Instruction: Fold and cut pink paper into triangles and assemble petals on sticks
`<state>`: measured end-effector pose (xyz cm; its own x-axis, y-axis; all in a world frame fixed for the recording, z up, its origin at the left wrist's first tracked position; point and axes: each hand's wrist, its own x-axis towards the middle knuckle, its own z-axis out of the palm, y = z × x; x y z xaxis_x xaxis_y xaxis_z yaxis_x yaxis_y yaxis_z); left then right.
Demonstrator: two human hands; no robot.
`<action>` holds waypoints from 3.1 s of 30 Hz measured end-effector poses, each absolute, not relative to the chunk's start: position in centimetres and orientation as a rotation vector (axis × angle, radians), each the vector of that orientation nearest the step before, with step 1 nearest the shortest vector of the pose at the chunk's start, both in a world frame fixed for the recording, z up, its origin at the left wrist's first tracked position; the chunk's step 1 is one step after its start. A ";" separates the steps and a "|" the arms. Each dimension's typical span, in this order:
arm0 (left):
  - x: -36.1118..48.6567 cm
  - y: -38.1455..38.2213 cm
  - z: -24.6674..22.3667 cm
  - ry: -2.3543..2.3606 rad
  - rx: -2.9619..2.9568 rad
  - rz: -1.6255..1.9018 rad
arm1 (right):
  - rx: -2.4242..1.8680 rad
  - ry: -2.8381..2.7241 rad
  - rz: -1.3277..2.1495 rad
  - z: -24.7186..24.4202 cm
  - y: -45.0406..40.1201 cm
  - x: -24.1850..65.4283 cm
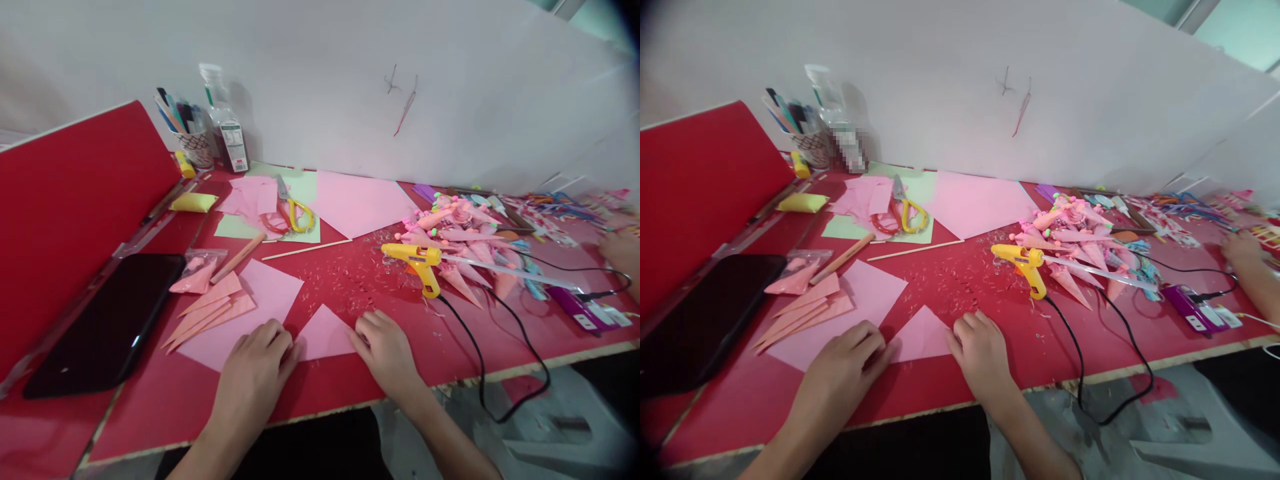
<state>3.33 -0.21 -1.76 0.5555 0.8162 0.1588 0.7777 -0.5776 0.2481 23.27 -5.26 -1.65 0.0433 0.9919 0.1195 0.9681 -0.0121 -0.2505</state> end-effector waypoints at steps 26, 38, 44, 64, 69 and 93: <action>0.0 2.5 -0.3 0.813 2.666 0.050 | -2.029 -2.033 -0.076 -1.7 -5.2 23.3; -0.2 2.8 -0.9 0.831 2.943 0.165 | -1.464 -2.394 -0.112 -0.2 -6.6 19.5; -0.2 2.7 -0.9 0.825 2.977 0.133 | -1.477 -2.418 0.061 -0.6 -7.2 18.7; -0.9 3.5 -1.1 0.777 2.931 0.077 | -1.680 -2.090 0.037 -1.3 -9.8 24.9; -0.9 3.6 -0.2 0.728 2.955 0.042 | -1.746 -2.091 -0.037 -1.7 -10.6 26.3; -3.9 -1.2 0.4 0.843 2.988 -0.036 | -1.690 -2.116 -0.145 -2.7 -11.3 26.8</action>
